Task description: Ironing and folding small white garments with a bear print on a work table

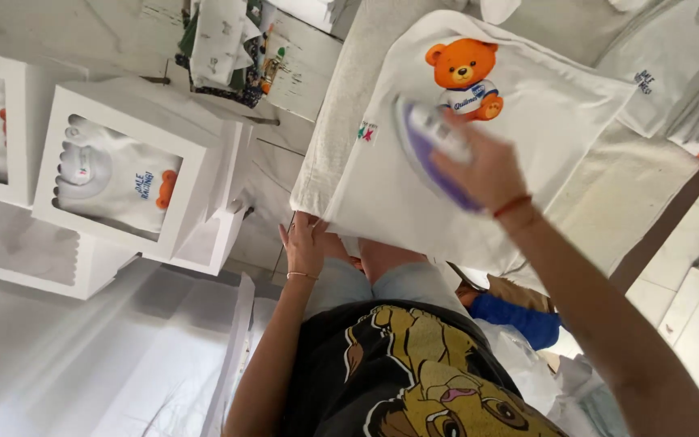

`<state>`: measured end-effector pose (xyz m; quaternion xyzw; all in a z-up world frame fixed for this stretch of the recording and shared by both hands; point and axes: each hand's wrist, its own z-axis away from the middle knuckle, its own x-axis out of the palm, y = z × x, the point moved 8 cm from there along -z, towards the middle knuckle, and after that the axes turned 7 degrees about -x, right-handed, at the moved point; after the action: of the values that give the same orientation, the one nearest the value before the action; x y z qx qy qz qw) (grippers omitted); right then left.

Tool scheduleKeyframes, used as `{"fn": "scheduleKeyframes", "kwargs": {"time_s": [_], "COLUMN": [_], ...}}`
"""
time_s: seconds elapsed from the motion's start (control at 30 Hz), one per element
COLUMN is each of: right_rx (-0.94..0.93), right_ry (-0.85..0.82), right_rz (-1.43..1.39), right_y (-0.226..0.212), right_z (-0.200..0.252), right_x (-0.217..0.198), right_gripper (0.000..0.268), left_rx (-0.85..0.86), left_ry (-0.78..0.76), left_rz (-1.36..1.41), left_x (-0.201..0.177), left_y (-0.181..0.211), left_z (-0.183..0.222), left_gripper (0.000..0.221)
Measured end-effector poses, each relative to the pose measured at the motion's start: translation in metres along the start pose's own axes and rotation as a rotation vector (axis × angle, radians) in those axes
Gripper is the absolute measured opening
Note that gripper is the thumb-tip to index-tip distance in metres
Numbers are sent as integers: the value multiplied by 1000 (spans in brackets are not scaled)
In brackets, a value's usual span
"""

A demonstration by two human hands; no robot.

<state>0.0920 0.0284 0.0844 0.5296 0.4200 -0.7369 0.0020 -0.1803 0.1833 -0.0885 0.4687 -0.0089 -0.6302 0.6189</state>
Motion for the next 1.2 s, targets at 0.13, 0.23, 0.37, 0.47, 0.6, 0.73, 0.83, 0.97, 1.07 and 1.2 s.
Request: {"fn": "scheduleKeyframes", "kwargs": {"time_s": [0.13, 0.23, 0.37, 0.47, 0.6, 0.73, 0.83, 0.97, 1.07, 1.2], "right_rx": [-28, -339, 452, 760, 825, -10, -280, -34, 438, 329], "right_ry": [-737, -7, 124, 366, 18, -465, -52, 137, -8, -115], "right_rz": [51, 270, 167, 141, 9, 215, 397, 269, 78, -58], "right_y": [-48, -57, 104, 134, 87, 35, 27, 66, 110, 68], "right_z": [81, 46, 52, 85, 126, 178, 137, 63, 34, 40], "right_x": [59, -2, -38, -80, -43, 11, -25, -68, -75, -46], "right_gripper": [49, 32, 44, 39, 53, 52, 36, 37, 48, 46], "left_rx": [10, -26, -38, -71, -98, -119, -133, -145, -214, -132], "left_ry": [3, -52, -75, -87, -90, -106, -96, -71, -95, 196], "left_rz": [-124, -160, -214, -203, -221, -191, -193, -272, -223, -149], "left_x": [4, 10, 16, 13, 15, 14, 10, 1, -8, -48], "left_y": [-5, -21, -33, -28, -33, -38, -30, -10, 12, 57], "left_z": [0, -5, -9, -9, -14, -12, -11, -6, 3, 20], "left_gripper": [24, 22, 27, 24, 22, 23, 19, 23, 18, 15]}}
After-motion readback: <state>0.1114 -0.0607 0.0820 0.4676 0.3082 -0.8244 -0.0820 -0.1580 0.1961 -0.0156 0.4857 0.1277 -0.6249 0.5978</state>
